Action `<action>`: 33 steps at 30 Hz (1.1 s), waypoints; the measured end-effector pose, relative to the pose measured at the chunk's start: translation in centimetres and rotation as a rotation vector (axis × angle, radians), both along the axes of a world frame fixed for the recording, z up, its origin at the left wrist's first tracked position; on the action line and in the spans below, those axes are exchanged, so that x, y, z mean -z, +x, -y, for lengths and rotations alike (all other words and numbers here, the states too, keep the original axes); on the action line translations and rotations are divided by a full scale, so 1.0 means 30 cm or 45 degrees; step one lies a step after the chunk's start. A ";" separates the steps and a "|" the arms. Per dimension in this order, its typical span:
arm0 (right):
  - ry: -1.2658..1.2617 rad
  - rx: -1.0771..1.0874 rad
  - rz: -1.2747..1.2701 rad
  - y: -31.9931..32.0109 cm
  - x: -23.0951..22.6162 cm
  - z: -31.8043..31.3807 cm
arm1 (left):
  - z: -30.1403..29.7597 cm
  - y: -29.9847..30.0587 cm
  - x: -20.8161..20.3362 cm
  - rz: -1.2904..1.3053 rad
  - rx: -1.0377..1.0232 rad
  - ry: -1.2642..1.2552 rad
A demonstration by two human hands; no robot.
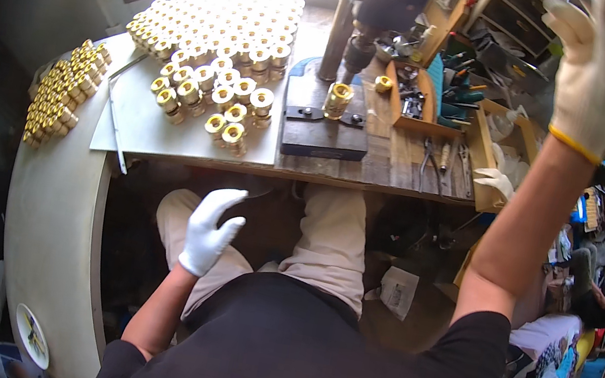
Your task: The person assembles brass metal parts using a manual press machine.
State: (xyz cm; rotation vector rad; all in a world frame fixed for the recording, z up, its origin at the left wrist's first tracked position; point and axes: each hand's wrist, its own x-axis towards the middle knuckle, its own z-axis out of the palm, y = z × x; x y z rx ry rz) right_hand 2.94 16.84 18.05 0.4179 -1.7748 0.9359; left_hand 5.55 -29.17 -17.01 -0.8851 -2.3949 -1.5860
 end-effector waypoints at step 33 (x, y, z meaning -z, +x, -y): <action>0.367 -0.045 0.772 -0.192 0.975 0.695 | -0.087 -0.354 -0.257 -0.441 -0.253 -0.806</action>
